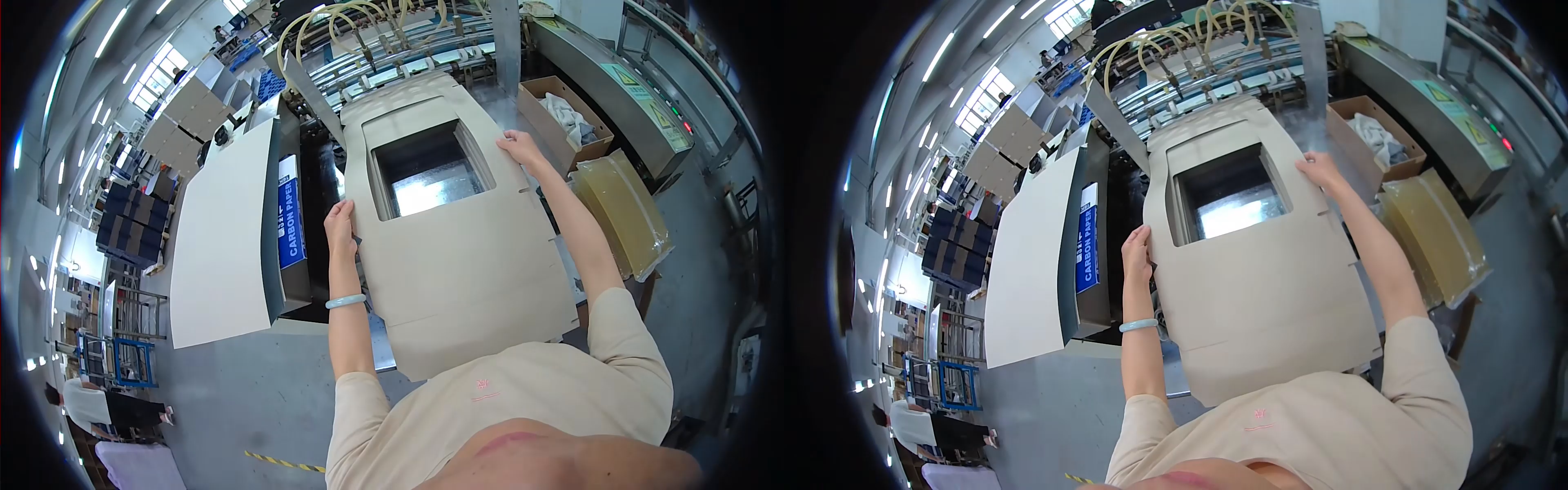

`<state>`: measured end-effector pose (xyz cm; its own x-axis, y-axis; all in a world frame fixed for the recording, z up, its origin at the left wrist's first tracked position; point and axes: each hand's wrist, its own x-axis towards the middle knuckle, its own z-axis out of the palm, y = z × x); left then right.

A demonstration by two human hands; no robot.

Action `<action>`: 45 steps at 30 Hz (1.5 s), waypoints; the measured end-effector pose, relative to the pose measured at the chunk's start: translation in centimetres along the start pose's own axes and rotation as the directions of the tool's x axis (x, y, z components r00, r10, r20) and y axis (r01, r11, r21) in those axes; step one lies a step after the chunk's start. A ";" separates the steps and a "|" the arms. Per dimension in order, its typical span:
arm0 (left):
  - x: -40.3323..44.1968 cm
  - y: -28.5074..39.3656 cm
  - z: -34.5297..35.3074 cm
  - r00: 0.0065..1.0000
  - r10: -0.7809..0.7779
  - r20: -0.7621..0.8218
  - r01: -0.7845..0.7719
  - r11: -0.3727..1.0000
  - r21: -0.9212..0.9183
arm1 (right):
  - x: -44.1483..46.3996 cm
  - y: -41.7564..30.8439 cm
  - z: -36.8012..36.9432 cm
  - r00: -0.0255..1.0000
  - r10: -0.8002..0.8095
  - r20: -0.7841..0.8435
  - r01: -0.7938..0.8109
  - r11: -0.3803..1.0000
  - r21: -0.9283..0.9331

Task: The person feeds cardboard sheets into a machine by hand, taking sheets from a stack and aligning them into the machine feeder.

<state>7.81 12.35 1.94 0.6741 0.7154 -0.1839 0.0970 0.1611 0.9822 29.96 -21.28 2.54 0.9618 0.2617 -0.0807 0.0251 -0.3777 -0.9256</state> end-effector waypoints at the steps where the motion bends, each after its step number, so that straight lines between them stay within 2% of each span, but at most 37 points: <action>1: 0.0 -0.1 -0.2 1.000 -0.014 0.003 0.014 1.000 0.014 | -0.1 0.0 0.1 1.000 0.010 0.012 -0.010 1.000 -0.002; 7: -1.2 0.8 0.4 0.999 -0.039 -0.002 0.039 0.998 0.040 | 0.1 0.3 -0.1 0.997 0.017 0.074 -0.010 0.996 -0.089; 12: -1.5 1.7 0.2 0.991 -0.130 0.042 0.123 0.983 0.138 | -0.4 -0.6 -0.5 0.995 0.033 0.094 -0.019 0.988 -0.155; 16: -0.8 0.7 -1.8 0.958 -0.171 0.228 0.138 0.978 0.157 | -2.1 -1.4 -1.8 0.980 0.152 0.126 -0.137 0.983 -0.121; 17: -0.7 0.9 -2.1 0.959 -0.167 0.229 0.134 0.979 0.154 | -2.1 -1.7 -2.3 0.981 0.148 0.125 -0.133 0.984 -0.121; 19: -0.6 1.5 -2.9 0.930 -0.121 0.347 0.163 0.982 -0.094 | -2.1 -1.9 -3.7 0.955 0.073 0.289 -0.098 0.993 0.071; 21: -0.6 1.9 -3.3 0.893 -0.047 0.447 0.214 0.919 -0.330 | -2.1 -2.1 -4.4 0.903 -0.030 0.429 -0.092 0.961 0.262; 22: -0.8 2.1 -3.0 0.893 -0.045 0.447 0.212 0.920 -0.331 | -1.9 -2.1 -4.3 0.903 -0.032 0.429 -0.090 0.961 0.262; 24: -1.4 2.1 -1.5 0.889 0.087 0.450 0.235 0.756 -0.611 | -1.5 -1.7 -3.5 0.920 -0.123 0.372 -0.092 0.855 0.510; 26: -1.7 2.1 0.4 0.884 0.220 0.413 0.258 0.507 -0.822 | -0.9 -1.5 -3.1 0.937 -0.200 0.287 -0.074 0.690 0.720; 28: -1.0 1.1 1.5 0.875 0.247 0.416 0.255 0.495 -0.830 | -1.1 -1.8 -2.8 0.957 0.045 0.287 -0.252 0.619 0.743; 31: 0.5 -1.4 2.5 0.855 0.320 0.408 0.238 0.456 -0.858 | 0.4 0.5 -2.0 0.946 0.070 0.317 -0.291 0.614 0.734; 37: 1.0 -4.1 4.2 0.947 0.174 0.272 0.162 0.471 -0.867 | 1.1 3.3 -0.9 0.987 -0.013 0.163 -0.108 0.694 0.712; 39: 0.6 -4.3 4.1 0.965 0.167 0.201 0.057 0.615 -0.786 | 0.8 3.4 -1.2 0.985 -0.014 0.170 -0.107 0.725 0.681; 41: 0.4 -4.4 4.3 0.975 0.179 0.133 -0.042 0.736 -0.676 | 0.9 3.2 -1.3 0.994 0.044 0.102 -0.095 0.818 0.567; 45: -1.3 -2.6 5.2 0.970 0.160 0.183 0.020 0.699 -0.715 | 0.6 3.3 -1.8 0.979 0.012 0.205 -0.113 0.864 0.491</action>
<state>10.49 7.47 -0.21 0.8036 0.5950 -0.0139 -0.4422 0.6126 0.6551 31.11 -23.97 0.14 0.8858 0.4335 -0.1659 -0.2214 0.0805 -0.9719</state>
